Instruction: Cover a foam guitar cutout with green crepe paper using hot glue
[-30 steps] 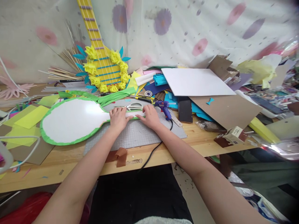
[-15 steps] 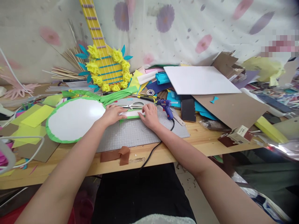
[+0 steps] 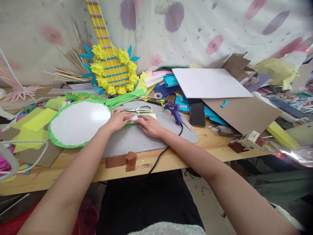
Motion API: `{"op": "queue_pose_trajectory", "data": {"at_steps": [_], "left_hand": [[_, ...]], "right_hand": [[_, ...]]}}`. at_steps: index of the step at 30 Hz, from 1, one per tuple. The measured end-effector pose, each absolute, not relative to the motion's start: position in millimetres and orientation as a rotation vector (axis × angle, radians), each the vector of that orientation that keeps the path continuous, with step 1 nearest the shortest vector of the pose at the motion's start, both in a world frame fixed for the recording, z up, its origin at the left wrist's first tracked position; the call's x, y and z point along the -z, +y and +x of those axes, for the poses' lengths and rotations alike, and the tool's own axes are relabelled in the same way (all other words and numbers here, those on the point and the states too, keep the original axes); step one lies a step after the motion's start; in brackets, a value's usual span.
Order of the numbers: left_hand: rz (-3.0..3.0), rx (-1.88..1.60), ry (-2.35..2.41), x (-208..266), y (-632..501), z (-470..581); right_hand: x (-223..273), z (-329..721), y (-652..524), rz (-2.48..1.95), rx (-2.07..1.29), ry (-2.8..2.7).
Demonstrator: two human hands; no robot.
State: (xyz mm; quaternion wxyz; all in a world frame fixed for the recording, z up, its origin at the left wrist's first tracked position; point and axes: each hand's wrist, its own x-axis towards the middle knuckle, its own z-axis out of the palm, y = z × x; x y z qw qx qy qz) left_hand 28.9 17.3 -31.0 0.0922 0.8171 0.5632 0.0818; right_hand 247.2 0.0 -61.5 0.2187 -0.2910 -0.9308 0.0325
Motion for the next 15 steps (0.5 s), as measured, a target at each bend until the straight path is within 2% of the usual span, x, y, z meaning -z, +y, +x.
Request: {"op": "queue_pose_trajectory", "data": {"at_steps": [7, 15], "left_hand": [[2.475, -0.074, 1.430, 16, 26, 9], [2.490, -0.113, 1.550, 16, 33, -28]], "right_hand": [[62, 245, 2, -0.841, -0.004, -2.660], [66, 243, -2, -0.892, -0.004, -2.613]]}}
